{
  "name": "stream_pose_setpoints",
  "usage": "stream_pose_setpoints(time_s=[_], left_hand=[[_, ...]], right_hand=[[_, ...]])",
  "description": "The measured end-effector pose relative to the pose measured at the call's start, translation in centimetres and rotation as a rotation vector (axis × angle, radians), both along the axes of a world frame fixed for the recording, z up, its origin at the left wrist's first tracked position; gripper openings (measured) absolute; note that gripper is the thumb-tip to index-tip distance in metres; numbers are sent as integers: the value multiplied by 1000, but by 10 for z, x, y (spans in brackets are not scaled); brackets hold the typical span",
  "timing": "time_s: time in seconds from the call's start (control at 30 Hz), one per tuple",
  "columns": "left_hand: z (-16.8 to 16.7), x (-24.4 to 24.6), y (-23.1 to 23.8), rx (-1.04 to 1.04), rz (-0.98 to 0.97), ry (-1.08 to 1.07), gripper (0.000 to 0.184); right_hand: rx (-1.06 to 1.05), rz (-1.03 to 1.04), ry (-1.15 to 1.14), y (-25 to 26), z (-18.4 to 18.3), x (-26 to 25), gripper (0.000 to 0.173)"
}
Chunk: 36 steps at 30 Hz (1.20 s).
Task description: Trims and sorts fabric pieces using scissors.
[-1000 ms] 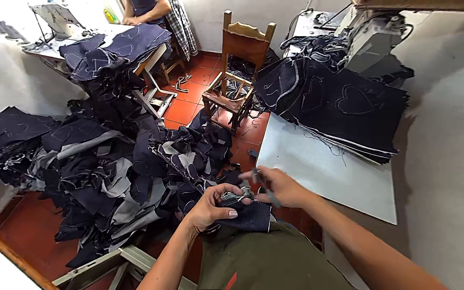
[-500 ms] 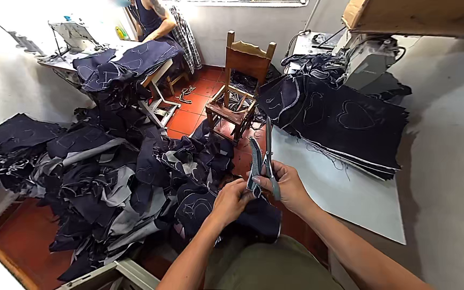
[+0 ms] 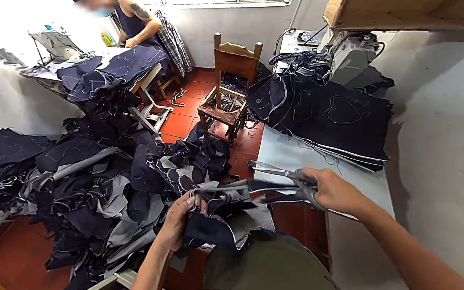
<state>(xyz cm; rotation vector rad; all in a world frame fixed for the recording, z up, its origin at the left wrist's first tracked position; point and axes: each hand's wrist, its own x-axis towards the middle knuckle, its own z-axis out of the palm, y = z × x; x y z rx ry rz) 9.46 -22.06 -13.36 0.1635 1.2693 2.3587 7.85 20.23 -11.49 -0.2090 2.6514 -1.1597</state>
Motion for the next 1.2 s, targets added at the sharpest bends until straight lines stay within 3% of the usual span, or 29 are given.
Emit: stream_pose_setpoints(time_s=[0.03, 0.07, 0.13, 0.17, 0.27, 0.37, 0.43, 0.53, 0.6, 0.67, 0.73, 0.8, 0.87, 0.97, 1.03, 1.1, 1.2], left_hand=[[1, -2, -5, 10, -45, 44, 25], [0, -4, -8, -32, -93, 92, 24], [-5, -4, -6, -257, -185, 165, 21], [-12, -1, -1, -366, -222, 168, 21], [-37, 7, 15, -542, -192, 101, 28], [-37, 0, 37, -571, 76, -14, 30], [-27, -6, 67, -670, 165, -32, 31], [-11, -7, 104, -837, 191, 96, 34], [-3, -21, 61, -916, 223, 190, 31], [-8, -32, 37, -1022, 237, 353, 41], [-12, -20, 44, -1062, 261, 332, 45], [-4, -17, 37, -1085, 163, 241, 49], [0, -18, -1, -1085, 96, 215, 43], [-1, -14, -72, -1305, -83, 453, 56], [-7, -3, -94, -1444, -335, 515, 56], [-18, 5, -101, -1494, -527, 441, 49], [-49, 10, -104, -1444, -543, 297, 43]], right_hand=[[52, -110, 86, 1, -9, 1, 18], [-67, -269, 98, 1, -16, 1, 15], [-646, -540, -20, -5, -11, -2, 10], [-933, -569, -81, -11, -4, 0, 16], [-1605, -341, -211, -43, 16, 14, 22], [-1993, 81, -392, -74, 25, 24, 31], [-1901, 107, -464, -91, 34, 29, 32], [-1420, -117, -431, -101, 48, 43, 22], [-1143, -265, -397, -51, 42, 34, 16], [-1168, -405, -405, -15, 29, 11, 10], [-1187, -394, -396, -25, 30, 10, 12], [-1113, -380, -276, -37, 45, 9, 12], [-776, -478, -79, -12, 52, 0, 16], [-257, -458, 99, 62, 41, -20, 18], [-202, -347, 95, 107, 38, -23, 20], [-271, -233, 16, 145, 45, -23, 16], [-421, -203, -85, 196, 66, -24, 14]])
